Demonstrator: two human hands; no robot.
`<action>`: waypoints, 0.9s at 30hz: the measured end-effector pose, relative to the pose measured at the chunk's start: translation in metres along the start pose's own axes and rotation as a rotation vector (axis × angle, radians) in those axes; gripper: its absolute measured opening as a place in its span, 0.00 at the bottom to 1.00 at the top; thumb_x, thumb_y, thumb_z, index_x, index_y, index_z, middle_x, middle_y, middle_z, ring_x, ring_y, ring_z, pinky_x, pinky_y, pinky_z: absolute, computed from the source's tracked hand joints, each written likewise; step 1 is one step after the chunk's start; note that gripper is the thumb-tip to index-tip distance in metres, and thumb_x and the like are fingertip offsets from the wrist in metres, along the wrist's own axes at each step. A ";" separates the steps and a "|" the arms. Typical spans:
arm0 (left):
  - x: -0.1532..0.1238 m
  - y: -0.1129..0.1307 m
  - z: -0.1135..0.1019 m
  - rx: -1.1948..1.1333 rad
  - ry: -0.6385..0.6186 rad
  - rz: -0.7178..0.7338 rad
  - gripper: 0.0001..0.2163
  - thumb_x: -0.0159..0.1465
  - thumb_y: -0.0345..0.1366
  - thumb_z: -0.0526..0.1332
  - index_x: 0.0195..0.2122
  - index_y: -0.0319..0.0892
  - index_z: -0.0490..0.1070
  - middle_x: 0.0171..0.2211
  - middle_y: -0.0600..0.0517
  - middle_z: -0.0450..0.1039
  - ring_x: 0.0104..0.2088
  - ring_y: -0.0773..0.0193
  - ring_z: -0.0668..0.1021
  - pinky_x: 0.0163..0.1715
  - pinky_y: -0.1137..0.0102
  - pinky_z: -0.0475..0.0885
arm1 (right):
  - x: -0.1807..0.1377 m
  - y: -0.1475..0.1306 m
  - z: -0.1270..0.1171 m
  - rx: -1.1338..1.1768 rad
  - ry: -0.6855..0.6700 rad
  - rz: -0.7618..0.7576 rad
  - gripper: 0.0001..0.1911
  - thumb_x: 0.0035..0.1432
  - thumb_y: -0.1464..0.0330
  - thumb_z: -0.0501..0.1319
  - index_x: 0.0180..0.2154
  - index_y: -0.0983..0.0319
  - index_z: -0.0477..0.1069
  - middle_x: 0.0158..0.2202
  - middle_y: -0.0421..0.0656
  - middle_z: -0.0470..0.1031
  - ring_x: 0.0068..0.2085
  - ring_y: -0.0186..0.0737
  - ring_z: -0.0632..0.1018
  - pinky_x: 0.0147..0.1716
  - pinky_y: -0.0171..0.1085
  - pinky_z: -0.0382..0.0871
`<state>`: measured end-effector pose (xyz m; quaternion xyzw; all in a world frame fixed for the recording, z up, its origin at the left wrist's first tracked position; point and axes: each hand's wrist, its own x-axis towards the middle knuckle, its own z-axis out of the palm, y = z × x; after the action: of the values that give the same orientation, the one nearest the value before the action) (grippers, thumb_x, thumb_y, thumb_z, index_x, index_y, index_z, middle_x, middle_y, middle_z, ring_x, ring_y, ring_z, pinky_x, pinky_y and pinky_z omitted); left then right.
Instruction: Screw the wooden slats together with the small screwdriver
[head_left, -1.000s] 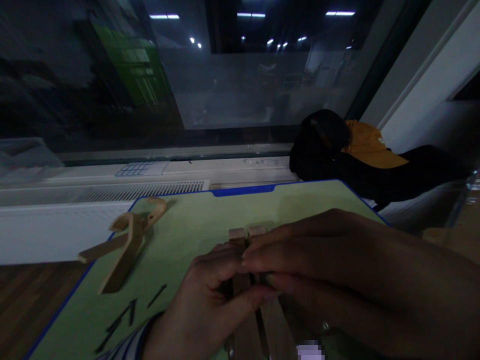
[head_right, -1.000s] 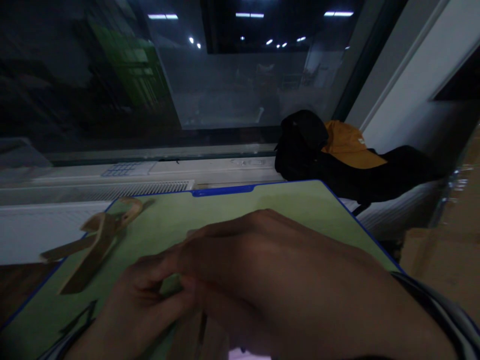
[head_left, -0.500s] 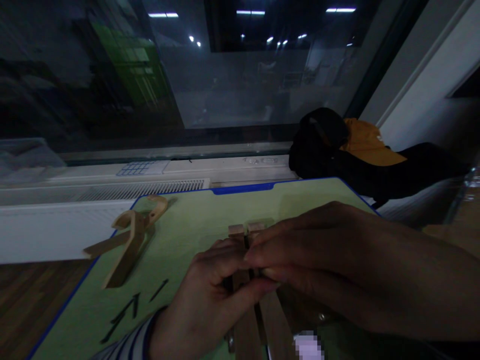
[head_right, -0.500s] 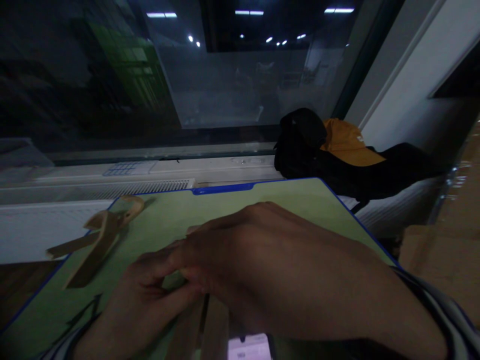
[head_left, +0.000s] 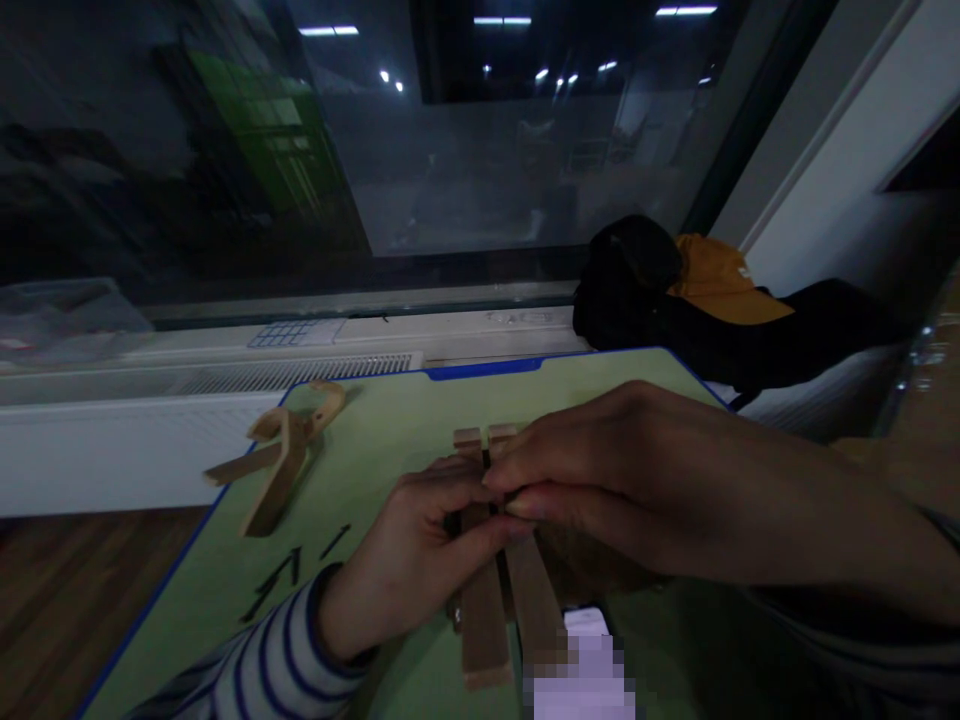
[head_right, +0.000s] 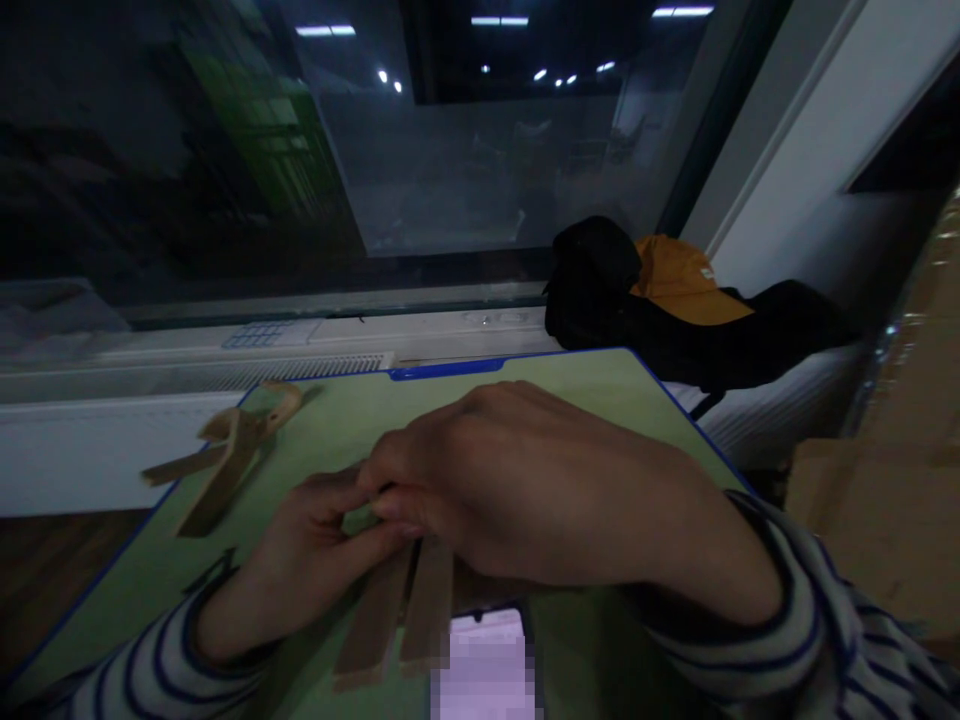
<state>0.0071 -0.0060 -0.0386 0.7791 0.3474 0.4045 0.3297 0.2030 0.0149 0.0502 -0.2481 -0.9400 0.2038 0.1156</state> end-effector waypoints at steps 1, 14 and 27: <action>0.000 0.000 0.000 -0.004 0.001 0.001 0.06 0.58 0.29 0.65 0.36 0.43 0.76 0.31 0.56 0.79 0.32 0.68 0.78 0.33 0.77 0.71 | 0.000 0.000 0.000 -0.007 -0.002 0.001 0.13 0.63 0.68 0.53 0.48 0.57 0.70 0.41 0.37 0.77 0.39 0.34 0.76 0.38 0.34 0.64; 0.000 -0.004 0.001 -0.014 -0.014 -0.002 0.03 0.59 0.30 0.64 0.33 0.41 0.76 0.30 0.54 0.77 0.31 0.68 0.77 0.33 0.76 0.71 | 0.001 0.002 0.000 0.011 0.001 0.018 0.11 0.63 0.67 0.54 0.46 0.57 0.70 0.39 0.37 0.77 0.37 0.34 0.76 0.35 0.33 0.62; -0.010 -0.007 0.002 0.108 0.066 0.069 0.05 0.62 0.30 0.61 0.38 0.43 0.73 0.35 0.53 0.78 0.37 0.65 0.78 0.39 0.71 0.71 | 0.005 0.007 0.007 0.036 0.046 0.040 0.09 0.65 0.65 0.51 0.41 0.56 0.69 0.38 0.34 0.75 0.36 0.30 0.75 0.35 0.31 0.64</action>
<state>0.0025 -0.0102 -0.0491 0.7934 0.3524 0.4218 0.2614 0.1992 0.0213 0.0418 -0.2694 -0.9281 0.2172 0.1375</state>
